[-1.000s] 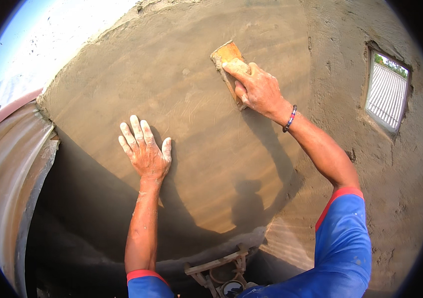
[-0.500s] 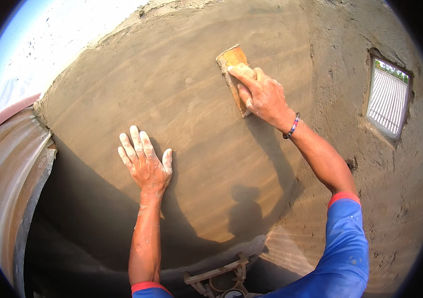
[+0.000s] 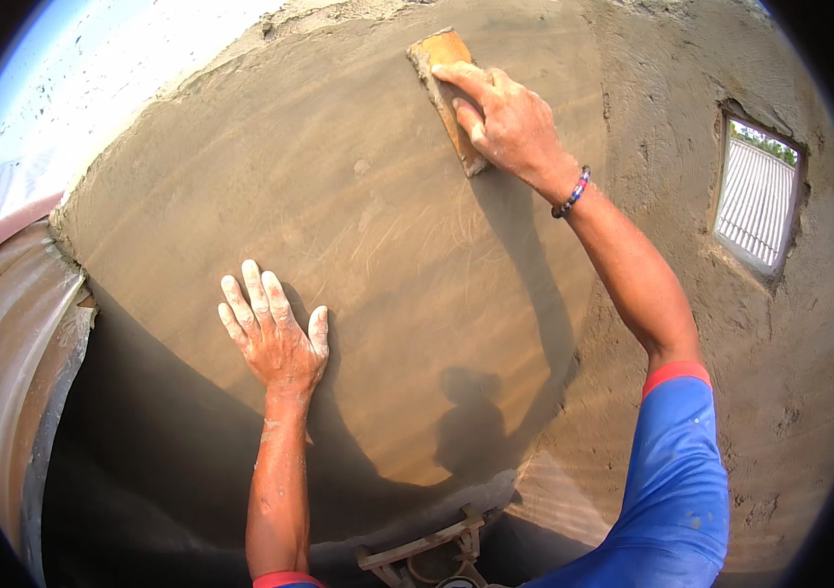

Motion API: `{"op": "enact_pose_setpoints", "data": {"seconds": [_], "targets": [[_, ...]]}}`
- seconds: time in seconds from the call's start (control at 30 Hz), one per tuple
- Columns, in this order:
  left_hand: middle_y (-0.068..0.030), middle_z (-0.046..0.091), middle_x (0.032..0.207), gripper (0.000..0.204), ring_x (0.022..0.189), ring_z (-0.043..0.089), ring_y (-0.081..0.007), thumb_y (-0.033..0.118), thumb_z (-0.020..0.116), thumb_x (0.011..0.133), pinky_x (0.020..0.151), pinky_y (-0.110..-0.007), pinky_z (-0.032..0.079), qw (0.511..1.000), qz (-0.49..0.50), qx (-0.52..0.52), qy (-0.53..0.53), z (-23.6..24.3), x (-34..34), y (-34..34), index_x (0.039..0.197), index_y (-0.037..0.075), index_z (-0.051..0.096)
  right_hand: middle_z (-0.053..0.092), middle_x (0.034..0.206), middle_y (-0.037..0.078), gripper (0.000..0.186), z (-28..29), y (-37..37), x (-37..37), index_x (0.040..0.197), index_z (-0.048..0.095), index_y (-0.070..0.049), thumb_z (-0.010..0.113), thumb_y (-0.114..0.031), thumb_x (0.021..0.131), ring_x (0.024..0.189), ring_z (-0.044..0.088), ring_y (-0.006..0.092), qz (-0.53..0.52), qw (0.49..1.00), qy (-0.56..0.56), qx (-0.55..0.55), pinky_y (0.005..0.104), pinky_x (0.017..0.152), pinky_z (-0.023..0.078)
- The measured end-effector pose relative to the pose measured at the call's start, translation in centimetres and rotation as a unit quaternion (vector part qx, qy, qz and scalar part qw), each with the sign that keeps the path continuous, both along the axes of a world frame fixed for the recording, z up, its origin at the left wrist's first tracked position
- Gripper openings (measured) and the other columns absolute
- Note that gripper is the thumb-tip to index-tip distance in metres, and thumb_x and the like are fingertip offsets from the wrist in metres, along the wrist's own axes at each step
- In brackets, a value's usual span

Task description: The person plasters a concrete wall using a wooden float, repeatedly applying pressure and smoothing the wet surface while standing on a scaffold.

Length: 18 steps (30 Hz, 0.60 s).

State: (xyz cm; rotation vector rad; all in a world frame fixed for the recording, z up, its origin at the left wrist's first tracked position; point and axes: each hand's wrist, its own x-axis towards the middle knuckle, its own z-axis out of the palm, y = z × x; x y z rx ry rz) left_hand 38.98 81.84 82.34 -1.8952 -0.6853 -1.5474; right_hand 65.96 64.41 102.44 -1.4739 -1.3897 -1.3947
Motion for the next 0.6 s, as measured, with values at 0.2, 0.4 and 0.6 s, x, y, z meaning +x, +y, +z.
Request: {"op": "enact_pose_setpoints", "data": {"seconds": [0.2, 0.4, 0.6], "targets": [[-0.0157, 0.020, 0.166, 0.082, 0.154, 0.011, -0.0406, 0.044, 0.059, 0.095, 0.123, -0.057, 0.010, 1.000, -0.008, -0.017, 0.001, 0.2, 1.8, -1.1, 0.156, 0.003, 0.022, 0.072, 0.112, 0.020, 0.042, 1.9, -6.9, 15.0, 0.134, 0.062, -0.022, 0.057, -0.027, 0.093, 0.104, 0.068, 0.0397, -0.059, 0.967, 0.215, 0.123, 0.0472, 0.091, 0.053], [-0.0149, 0.021, 0.166, 0.082, 0.154, 0.011, -0.0387, 0.041, 0.061, 0.095, 0.123, -0.055, 0.010, 1.000, 0.006, -0.009, -0.006, -0.1, 0.5, -0.3, 0.156, 0.003, 0.022, 0.065, 0.125, 0.020, 0.042, -8.5, -1.5, 4.6, 0.132, 0.062, -0.021, 0.063, -0.017, 0.090, 0.108, 0.065, 0.0372, 0.006, 0.994, 0.102, -0.028, 0.0483, 0.092, 0.053], [-0.0155, 0.022, 0.166, 0.078, 0.154, 0.013, -0.0389, 0.045, 0.052, 0.099, 0.123, -0.055, 0.010, 1.000, 0.009, 0.028, -0.010, 0.0, 1.0, 0.1, 0.158, 0.004, 0.020, 0.067, 0.107, 0.032, 0.058, 8.3, -5.4, 11.5, 0.140, 0.049, -0.006, 0.060, -0.035, 0.091, 0.103, 0.064, 0.0484, -0.071, 0.988, 0.117, 0.074, 0.0525, 0.087, 0.054]]}}
